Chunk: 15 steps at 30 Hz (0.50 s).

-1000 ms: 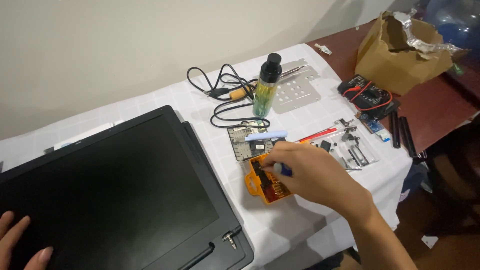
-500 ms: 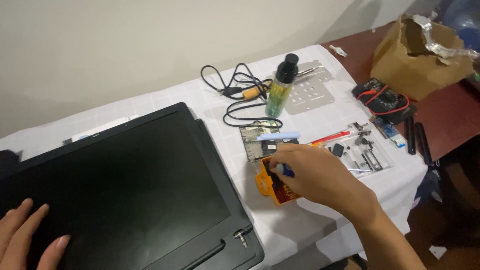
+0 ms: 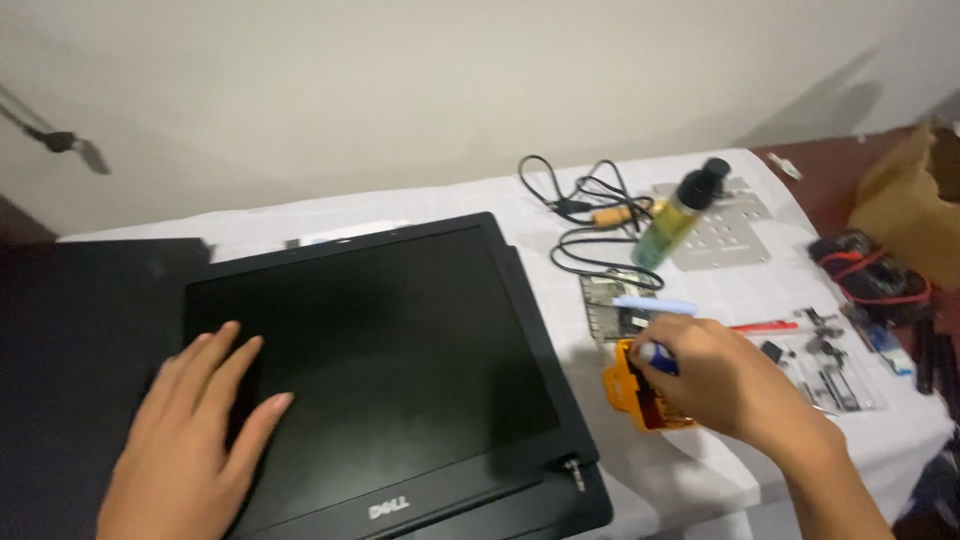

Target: Removing an LCD panel from a laptop lid by unscrewing fasteners and prying the plastic bezel.

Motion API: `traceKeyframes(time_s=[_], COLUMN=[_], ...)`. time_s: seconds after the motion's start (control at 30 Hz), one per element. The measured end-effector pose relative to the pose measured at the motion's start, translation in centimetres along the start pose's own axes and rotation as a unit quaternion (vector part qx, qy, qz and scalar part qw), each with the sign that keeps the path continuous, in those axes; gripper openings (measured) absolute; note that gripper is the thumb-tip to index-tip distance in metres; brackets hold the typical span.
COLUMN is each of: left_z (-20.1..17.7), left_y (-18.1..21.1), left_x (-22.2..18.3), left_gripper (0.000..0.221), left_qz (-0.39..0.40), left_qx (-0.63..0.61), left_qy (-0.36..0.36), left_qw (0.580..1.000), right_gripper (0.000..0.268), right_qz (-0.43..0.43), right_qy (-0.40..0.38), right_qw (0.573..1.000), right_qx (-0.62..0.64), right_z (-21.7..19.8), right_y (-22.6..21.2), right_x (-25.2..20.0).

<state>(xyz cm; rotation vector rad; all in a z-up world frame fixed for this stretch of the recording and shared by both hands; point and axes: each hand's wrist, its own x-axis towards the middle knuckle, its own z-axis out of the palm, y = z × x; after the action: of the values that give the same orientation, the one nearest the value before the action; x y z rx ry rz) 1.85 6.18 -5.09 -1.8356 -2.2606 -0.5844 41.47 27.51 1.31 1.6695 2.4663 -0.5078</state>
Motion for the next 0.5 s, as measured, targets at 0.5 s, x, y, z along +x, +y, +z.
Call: traceKeyframes(time_s=[0.5], left_z=[-0.3], left_y=[1.1], left_x=[0.2], left_gripper=[0.064], left_qz=[0.024], left_qx=[-0.002], left_qy=[0.028], left_qw=[0.999], right_gripper=[0.016], right_qz=[0.054], right_qy=[0.033], right_qw=[0.996], right_qx=[0.061], right_z=[-2.8], right_y=[-3.3], right_x=[-2.3])
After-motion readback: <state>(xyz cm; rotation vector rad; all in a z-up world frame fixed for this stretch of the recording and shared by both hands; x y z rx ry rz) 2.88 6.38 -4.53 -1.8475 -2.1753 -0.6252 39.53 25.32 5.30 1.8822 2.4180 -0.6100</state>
